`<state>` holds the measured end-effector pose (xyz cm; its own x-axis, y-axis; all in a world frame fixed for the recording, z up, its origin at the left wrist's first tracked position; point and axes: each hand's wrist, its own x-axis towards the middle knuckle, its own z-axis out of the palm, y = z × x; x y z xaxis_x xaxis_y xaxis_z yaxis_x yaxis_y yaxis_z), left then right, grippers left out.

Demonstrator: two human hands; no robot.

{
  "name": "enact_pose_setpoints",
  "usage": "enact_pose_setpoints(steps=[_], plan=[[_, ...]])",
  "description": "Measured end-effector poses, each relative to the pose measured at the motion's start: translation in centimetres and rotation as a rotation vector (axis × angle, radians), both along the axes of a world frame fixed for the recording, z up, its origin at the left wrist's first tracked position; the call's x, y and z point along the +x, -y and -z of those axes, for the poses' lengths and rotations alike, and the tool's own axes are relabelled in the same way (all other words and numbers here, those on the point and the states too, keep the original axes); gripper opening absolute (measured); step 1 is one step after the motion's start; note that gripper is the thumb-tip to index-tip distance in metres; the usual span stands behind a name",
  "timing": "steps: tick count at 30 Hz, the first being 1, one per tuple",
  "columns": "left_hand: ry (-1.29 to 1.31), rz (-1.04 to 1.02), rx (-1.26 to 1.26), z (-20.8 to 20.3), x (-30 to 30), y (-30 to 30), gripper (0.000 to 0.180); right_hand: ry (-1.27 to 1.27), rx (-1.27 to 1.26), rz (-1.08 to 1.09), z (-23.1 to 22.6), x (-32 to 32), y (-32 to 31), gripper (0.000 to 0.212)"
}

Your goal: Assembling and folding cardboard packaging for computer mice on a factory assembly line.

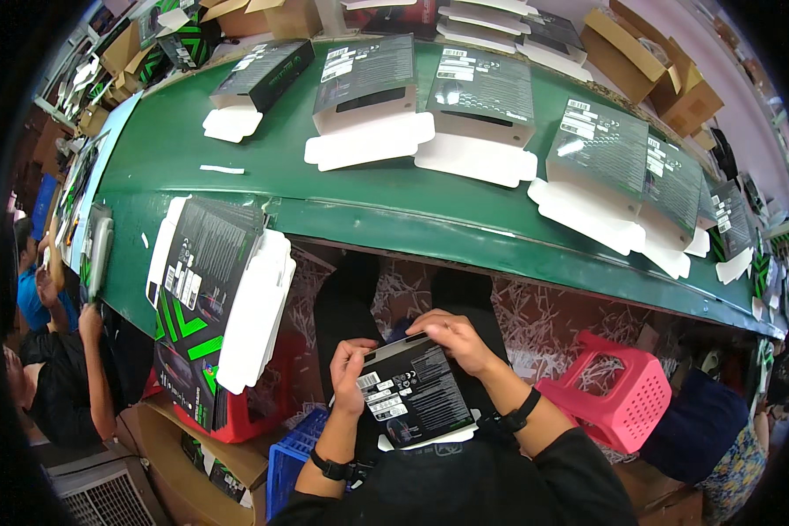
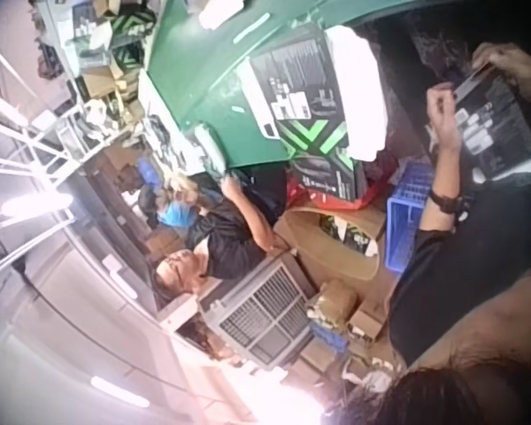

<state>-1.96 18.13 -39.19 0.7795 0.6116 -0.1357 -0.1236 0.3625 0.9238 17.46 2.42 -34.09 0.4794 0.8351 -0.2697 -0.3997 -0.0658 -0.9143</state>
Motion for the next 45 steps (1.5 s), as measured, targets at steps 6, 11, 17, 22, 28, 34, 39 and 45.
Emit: enact_pose_setpoints(steps=[6, 11, 17, 22, 28, 34, 39, 45], plan=[[-0.103, -0.143, 0.178, -1.1, 1.5, 0.7, 0.021, 0.167, -0.235, 0.152, 0.8, -1.2, -1.3, 0.018], [-0.235, -0.165, 0.116, -0.9, 0.7, 0.5, 0.025, 0.202, -0.309, 0.218, 0.8, -1.8, -1.2, 0.011], [-0.235, -0.153, -0.163, -2.0, 0.3, 0.0, 0.025, 0.105, -0.329, 0.246, 1.1, -2.0, -1.9, 0.011], [-0.064, -0.050, 0.009, -0.7, -0.3, 0.3, 0.026, 0.091, -0.304, 0.240, 1.3, -2.2, -2.0, 0.013], [-0.066, -0.104, 0.158, -0.5, -0.7, 1.1, 0.021, -0.041, -0.284, 0.155, -0.4, -1.5, -1.8, 0.015], [-0.074, -0.153, 0.395, -1.0, -0.4, 1.3, 0.009, -0.148, -0.138, 0.132, 1.0, -1.5, -0.3, 0.019], [-0.084, -0.161, 0.416, -1.2, -0.4, 1.4, 0.008, -0.001, -0.085, 0.149, 1.7, -2.1, 0.3, 0.019], [-0.066, -0.156, 0.447, -0.9, -0.7, 1.5, 0.004, 0.126, -0.006, 0.126, 1.2, -2.7, 1.1, 0.017]])
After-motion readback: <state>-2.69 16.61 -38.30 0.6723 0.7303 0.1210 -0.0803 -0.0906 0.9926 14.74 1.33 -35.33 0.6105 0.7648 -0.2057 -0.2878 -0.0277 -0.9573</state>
